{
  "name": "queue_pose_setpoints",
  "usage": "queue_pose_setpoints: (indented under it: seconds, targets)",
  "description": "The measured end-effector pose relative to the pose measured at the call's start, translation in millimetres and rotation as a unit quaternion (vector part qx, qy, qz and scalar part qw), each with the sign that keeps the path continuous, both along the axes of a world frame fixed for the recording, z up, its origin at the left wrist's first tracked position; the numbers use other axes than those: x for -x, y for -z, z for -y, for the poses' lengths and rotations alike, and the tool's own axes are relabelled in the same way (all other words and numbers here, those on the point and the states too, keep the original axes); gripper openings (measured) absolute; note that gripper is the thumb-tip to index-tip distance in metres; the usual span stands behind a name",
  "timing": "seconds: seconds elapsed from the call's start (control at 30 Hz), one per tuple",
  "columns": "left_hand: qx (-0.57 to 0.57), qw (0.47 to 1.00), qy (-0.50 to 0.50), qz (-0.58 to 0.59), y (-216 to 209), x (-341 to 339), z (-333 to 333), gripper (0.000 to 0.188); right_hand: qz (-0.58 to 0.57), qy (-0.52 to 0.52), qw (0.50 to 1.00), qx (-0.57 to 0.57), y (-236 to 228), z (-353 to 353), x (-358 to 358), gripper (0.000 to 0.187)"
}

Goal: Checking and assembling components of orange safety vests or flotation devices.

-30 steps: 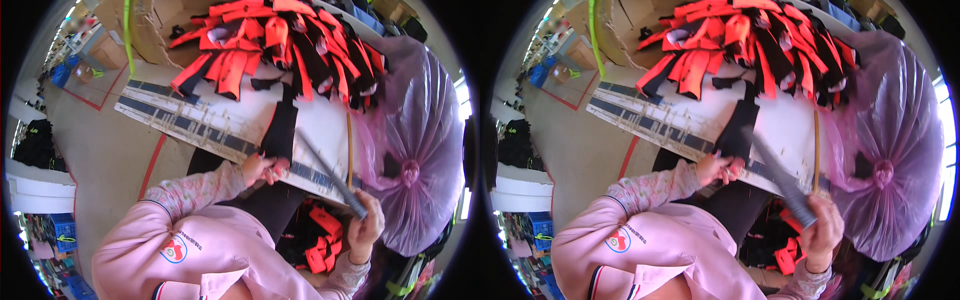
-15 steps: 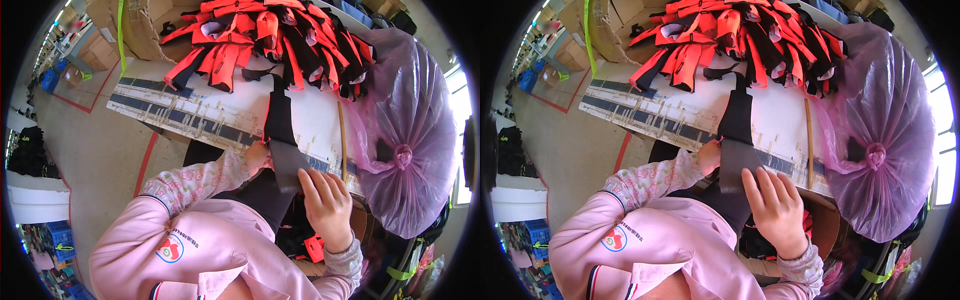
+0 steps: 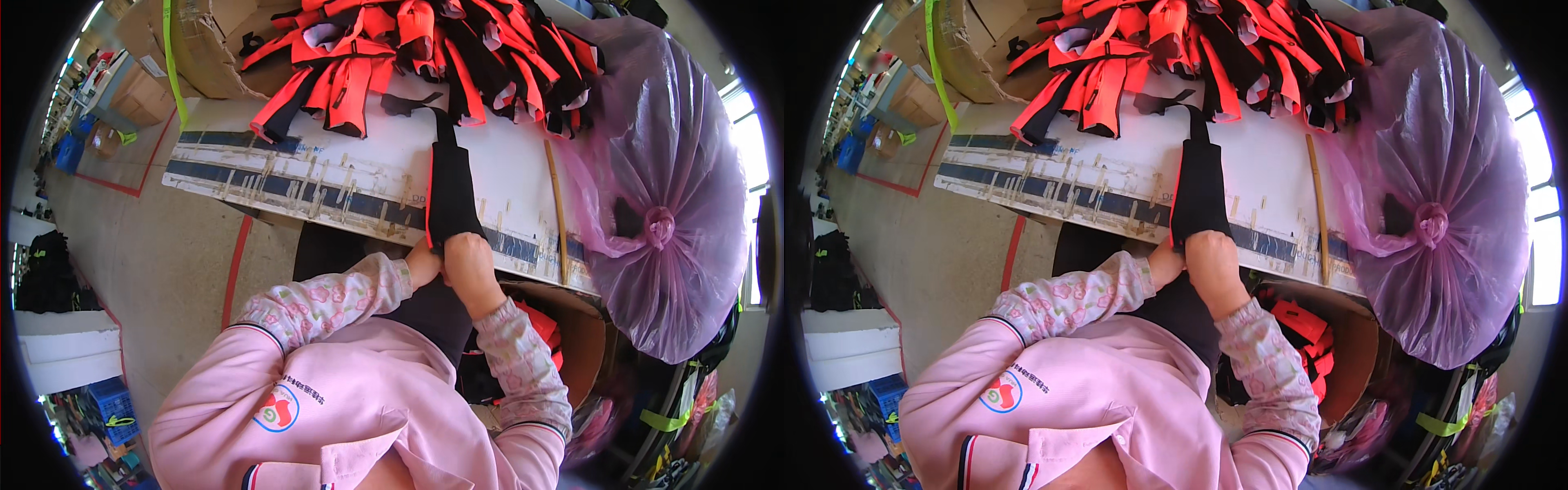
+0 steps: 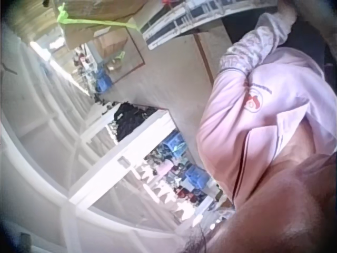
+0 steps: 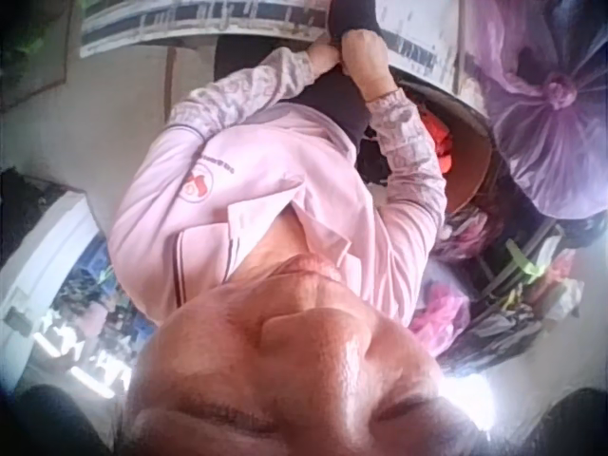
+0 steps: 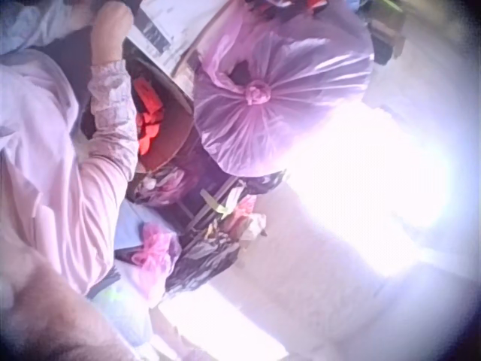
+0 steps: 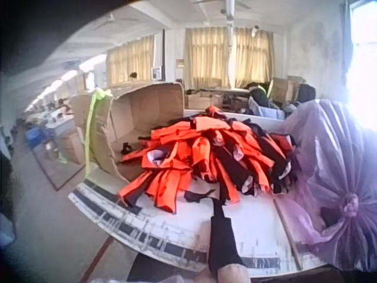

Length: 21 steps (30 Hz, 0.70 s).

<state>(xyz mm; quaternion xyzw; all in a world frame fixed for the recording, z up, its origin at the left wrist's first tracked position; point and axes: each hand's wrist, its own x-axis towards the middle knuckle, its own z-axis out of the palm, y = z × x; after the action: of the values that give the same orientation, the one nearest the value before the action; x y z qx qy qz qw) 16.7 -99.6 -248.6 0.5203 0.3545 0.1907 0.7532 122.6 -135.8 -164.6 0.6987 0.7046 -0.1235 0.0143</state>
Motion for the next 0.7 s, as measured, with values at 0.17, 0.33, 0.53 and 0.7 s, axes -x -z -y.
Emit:
queue_pose_setpoints:
  seconds: [0.17, 0.33, 0.53, 0.7]
  targets:
    - [0.038, 0.999, -0.017, 0.022, -18.6, -1.6, 12.5, 0.009, 0.018, 0.002, 0.996, -0.085, 53.5, 0.6, -12.5, 0.009]
    - [0.105, 0.993, 0.0, 0.052, 7.4, 4.0, 17.4, 0.011, -0.023, -0.042, 0.997, 0.064, 16.9, 2.9, -2.2, 0.007]
    - [-0.101, 0.989, -0.009, 0.111, 127.0, 25.4, 24.5, 0.052, -0.059, 0.031, 0.982, -0.177, 30.4, 34.8, 38.5, 0.011]
    - [-0.24, 0.969, -0.008, -0.062, 196.4, 35.9, 27.6, 0.049, -0.083, 0.076, 0.988, -0.107, 52.3, 34.8, 48.7, 0.012]
